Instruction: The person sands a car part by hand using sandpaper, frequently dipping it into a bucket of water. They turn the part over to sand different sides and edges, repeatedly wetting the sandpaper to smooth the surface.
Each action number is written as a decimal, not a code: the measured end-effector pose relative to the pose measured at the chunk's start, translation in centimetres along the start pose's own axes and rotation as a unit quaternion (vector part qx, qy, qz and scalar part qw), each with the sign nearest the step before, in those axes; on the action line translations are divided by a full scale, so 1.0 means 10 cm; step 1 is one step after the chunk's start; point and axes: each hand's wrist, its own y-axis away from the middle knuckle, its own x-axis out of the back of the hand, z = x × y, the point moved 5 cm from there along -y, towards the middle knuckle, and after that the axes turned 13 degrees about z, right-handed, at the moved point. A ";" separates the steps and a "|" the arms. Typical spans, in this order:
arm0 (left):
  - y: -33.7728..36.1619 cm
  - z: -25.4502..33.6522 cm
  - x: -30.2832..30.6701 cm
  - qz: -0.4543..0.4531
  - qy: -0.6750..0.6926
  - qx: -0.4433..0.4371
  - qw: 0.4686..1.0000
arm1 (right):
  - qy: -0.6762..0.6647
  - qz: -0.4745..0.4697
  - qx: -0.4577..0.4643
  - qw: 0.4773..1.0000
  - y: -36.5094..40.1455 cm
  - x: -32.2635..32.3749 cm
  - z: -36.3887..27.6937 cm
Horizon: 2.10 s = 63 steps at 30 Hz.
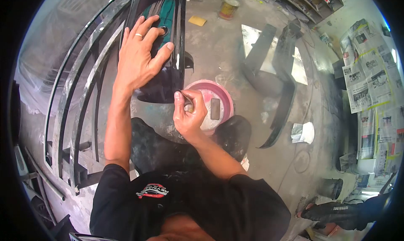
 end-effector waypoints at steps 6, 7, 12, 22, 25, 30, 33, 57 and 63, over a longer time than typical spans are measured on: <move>-0.01 -0.02 0.02 -0.005 -0.001 -0.011 1.000 | -0.024 -0.001 0.015 1.000 -0.19 -0.07 -0.09; 0.02 0.01 0.00 -0.004 -0.012 -0.015 1.000 | -0.030 -0.003 0.033 0.999 -0.08 -0.05 -0.13; -0.04 -0.01 0.07 0.007 0.000 0.003 1.000 | -0.020 -0.014 0.005 1.000 -0.30 -0.14 -0.26; -0.03 0.05 0.02 0.001 -0.015 -0.001 1.000 | 0.001 0.020 0.076 0.997 -0.13 -0.03 -0.13; 0.01 0.05 -0.01 0.000 -0.018 -0.009 1.000 | -0.006 0.017 0.054 0.998 -0.16 -0.07 -0.09; -0.07 0.04 0.01 -0.011 -0.014 -0.002 1.000 | -0.008 0.012 0.049 0.999 -0.17 -0.03 -0.11; 0.02 0.08 -0.04 -0.003 -0.020 -0.004 1.000 | -0.031 0.021 0.036 0.999 -0.17 -0.05 -0.02; 0.02 0.10 -0.04 -0.005 -0.026 -0.003 1.000 | -0.011 0.006 0.096 0.995 -0.09 0.03 -0.02; -0.04 0.08 0.01 -0.021 -0.025 0.017 0.999 | -0.059 0.014 0.034 0.998 -0.26 -0.08 -0.14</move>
